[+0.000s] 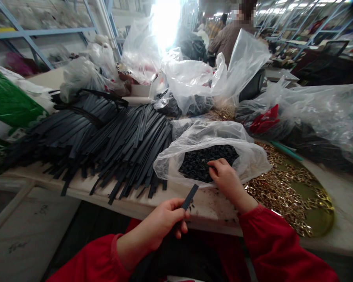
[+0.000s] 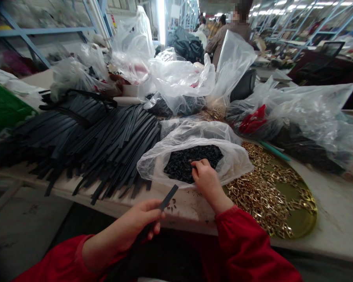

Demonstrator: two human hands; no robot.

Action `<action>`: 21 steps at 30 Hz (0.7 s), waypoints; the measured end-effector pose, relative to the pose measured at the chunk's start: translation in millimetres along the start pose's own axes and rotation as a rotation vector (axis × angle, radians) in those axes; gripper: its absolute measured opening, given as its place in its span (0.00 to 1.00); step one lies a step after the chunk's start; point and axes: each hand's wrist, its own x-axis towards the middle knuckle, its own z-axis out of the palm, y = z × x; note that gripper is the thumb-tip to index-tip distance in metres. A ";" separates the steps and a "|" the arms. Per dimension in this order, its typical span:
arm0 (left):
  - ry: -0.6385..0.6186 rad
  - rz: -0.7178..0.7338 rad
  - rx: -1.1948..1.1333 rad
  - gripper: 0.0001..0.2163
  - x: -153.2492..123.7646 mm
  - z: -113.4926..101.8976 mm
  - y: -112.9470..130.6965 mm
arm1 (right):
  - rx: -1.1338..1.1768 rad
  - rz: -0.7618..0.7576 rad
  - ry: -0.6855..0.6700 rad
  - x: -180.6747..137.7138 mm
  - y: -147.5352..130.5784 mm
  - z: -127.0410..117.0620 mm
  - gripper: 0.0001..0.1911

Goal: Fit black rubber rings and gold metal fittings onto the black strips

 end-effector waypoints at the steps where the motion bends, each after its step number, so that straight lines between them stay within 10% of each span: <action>1: -0.007 -0.006 -0.014 0.04 -1.1 0.5 0.0 | 0.078 0.003 0.018 -2.2 0.8 -0.7 0.10; 14: -0.047 -0.006 -0.068 0.08 0.7 1.4 -5.4 | 1.236 0.605 -0.005 -49.0 -31.6 -4.9 0.14; 21: -0.082 0.005 -0.077 0.08 3.5 -0.6 -6.0 | 1.279 0.631 -0.051 -58.4 -40.6 0.1 0.16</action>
